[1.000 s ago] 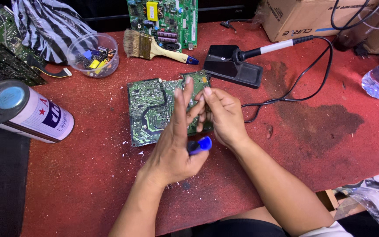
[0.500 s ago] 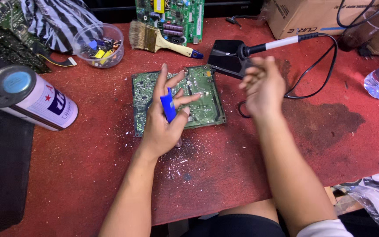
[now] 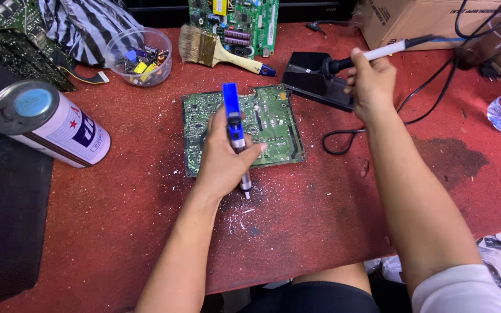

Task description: The person uses a soldering iron and a desoldering pump to remove components from a green circuit board. They heat solder joints with the iron and use the pump to extract the molten solder, occasionally flipping the board to access different sides.

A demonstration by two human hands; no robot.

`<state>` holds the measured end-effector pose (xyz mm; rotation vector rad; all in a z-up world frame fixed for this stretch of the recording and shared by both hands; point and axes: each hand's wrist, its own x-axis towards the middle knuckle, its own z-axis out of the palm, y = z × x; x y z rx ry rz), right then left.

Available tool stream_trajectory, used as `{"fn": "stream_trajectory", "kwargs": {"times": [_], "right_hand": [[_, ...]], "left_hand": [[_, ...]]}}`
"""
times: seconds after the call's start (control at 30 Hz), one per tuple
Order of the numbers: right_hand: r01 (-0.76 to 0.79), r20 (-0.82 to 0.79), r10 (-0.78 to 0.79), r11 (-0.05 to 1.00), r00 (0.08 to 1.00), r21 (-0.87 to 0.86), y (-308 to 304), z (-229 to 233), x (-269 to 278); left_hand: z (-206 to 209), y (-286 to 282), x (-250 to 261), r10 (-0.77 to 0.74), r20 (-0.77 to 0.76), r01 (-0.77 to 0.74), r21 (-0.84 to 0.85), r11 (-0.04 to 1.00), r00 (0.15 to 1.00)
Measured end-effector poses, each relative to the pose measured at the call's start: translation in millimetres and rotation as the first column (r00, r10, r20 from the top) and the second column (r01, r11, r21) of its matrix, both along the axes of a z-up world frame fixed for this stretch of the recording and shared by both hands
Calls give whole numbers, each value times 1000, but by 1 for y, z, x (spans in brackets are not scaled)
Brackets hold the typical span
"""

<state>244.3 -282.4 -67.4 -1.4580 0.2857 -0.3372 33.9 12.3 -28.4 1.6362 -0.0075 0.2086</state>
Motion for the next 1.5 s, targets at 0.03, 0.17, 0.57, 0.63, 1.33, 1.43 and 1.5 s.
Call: {"fn": "stream_trajectory", "kwargs": {"times": [0.03,0.17,0.57,0.63,1.33,1.43,1.5], "right_hand": [[25,86,-19,997,996,-71,0,5,-4],[159,365,-47,946,930,-283,-28,24,-20],[-14,219,-10,994,976,107,49,32,-143],[-20,233,-12,991,972,135,45,19,-143],[-323,186,265,740,946,590,70,23,-170],[-278,135,251,720,958,636,66,22,-171],[-265,110,258,705,960,658,63,21,-173]], "left_hand": [[-3,1,1,-24,36,23,23,999,999],[1,3,2,-38,81,32,78,996,996],[-11,12,7,206,226,-174,-154,973,952],[5,11,2,245,318,-181,-217,959,916],[-16,39,11,539,442,-470,-265,842,717],[-9,42,10,573,421,-483,-309,819,703],[-10,44,12,582,413,-493,-310,813,701]]}}
